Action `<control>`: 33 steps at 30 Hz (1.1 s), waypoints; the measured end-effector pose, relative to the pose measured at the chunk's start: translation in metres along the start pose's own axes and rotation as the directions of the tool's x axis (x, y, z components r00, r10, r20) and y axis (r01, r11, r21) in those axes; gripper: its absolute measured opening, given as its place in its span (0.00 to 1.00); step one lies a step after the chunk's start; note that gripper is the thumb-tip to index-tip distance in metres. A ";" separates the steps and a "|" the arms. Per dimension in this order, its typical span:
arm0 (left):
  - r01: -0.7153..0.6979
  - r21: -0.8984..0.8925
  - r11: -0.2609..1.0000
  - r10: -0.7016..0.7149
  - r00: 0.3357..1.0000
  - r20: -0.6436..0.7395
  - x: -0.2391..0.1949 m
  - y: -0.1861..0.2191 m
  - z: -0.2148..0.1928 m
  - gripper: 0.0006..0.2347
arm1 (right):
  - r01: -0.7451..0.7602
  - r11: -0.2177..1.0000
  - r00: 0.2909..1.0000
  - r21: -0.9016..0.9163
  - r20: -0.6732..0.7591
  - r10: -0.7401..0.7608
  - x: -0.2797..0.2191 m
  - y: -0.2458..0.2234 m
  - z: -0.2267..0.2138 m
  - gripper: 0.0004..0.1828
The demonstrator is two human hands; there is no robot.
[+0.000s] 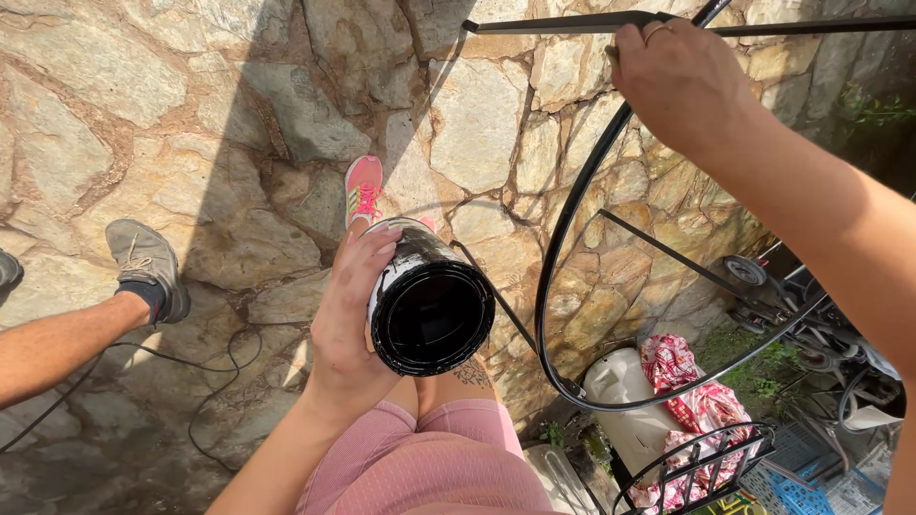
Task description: Painting a circular metal frame with black paint using a small brush
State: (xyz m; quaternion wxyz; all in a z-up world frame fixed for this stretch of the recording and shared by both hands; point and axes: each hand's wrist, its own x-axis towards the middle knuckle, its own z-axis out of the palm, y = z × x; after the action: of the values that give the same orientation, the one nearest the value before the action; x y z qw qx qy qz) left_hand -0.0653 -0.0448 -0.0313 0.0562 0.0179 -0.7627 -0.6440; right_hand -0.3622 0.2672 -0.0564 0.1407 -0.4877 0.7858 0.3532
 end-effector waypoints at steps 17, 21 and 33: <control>0.082 0.066 0.994 -0.081 0.997 -0.006 -0.005 0.001 -0.012 0.24 | -0.115 0.925 0.934 0.363 -0.278 0.225 -0.047 0.025 0.068 0.17; 0.084 0.062 0.995 -0.084 0.996 0.009 -0.007 0.004 -0.011 0.23 | -0.181 0.943 0.881 0.280 -0.380 0.282 -0.056 -0.006 0.057 0.07; 0.049 0.067 0.997 -0.050 0.999 0.011 -0.005 0.014 -0.003 0.22 | 0.220 0.565 0.900 0.795 -0.389 0.197 -0.181 -0.206 0.018 0.14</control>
State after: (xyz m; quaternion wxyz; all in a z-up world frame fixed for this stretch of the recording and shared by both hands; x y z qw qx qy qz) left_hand -0.0590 -0.0447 -0.0172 0.0348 0.0343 -0.7835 -0.6195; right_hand -0.0987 0.3442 -0.0528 0.1747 -0.4362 0.8654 -0.1740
